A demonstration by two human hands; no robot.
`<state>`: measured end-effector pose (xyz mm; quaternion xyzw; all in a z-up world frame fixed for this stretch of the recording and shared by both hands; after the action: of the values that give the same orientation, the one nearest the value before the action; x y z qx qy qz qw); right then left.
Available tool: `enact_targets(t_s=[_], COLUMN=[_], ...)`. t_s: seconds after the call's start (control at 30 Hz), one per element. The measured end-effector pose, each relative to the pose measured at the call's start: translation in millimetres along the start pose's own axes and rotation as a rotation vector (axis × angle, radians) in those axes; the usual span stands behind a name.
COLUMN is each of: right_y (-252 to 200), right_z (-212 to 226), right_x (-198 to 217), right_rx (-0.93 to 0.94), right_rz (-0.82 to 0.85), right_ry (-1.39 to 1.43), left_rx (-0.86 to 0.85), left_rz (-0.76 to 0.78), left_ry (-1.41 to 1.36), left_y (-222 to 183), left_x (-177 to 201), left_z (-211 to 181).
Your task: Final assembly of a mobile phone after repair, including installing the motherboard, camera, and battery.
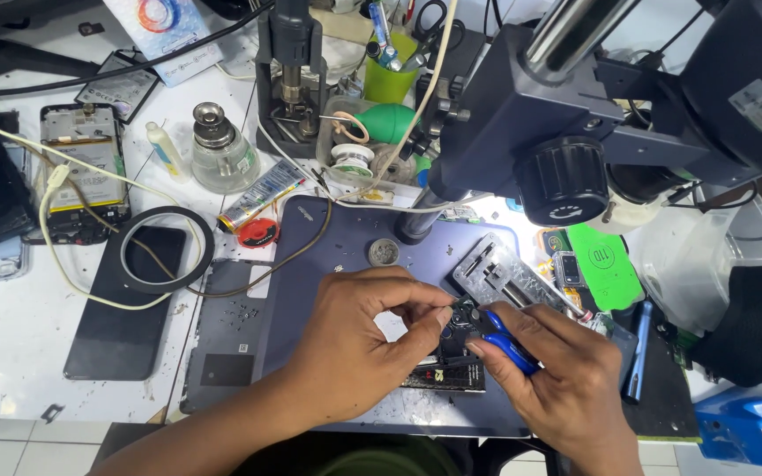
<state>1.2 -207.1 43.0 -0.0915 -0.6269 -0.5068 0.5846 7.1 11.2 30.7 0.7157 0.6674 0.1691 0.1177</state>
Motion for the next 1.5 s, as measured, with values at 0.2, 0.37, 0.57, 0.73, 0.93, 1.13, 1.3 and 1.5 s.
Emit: enact_targets(t_s=[0.2,0.37,0.57,0.73,0.93,1.13,1.3,1.5], right_y=[0,-3,-4,14,11,12,13,17], right_z=[-27,-76,-68,-8,-9,-5,-2,7], right_x=[8,-17,-18,5,2,0,-3,-4], right_rx=[0.004,-0.511,-0.240,0.191,0.331,0.339,0.359,0.385], right_rz=[-0.116,0.417,0.235,0.001,-0.028,-0.027,0.008,0.001], right_ry=[-0.267,-0.436,-0.233,0.329,0.403,0.427,0.399,0.301], left_rx=[0.313,0.382,0.457,0.584,0.554,0.505,0.530,0.599], left_rz=[0.095,0.189,0.294,0.456,0.494,0.533,0.497,0.513], left_ry=[-0.075,-0.031,-0.033,-0.340,-0.499,-0.414,-0.310,-0.140], left_y=[7,11,13,7,8,9,9,14], left_x=[4,1,-1,-6,-1,-1,-2,1], left_z=[3,18,23,44,46,42,35,26])
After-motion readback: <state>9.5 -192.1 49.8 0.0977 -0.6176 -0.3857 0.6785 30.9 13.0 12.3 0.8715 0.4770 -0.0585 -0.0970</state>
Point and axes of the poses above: each hand's wrist, its own y-axis towards the middle knuckle, its own x-axis out of the back of the hand, z = x × y, the point moved 1 cm from there along y, towards the middle knuckle, and after that the axes turned 2 degrees about -y, right-handed, at the moved point
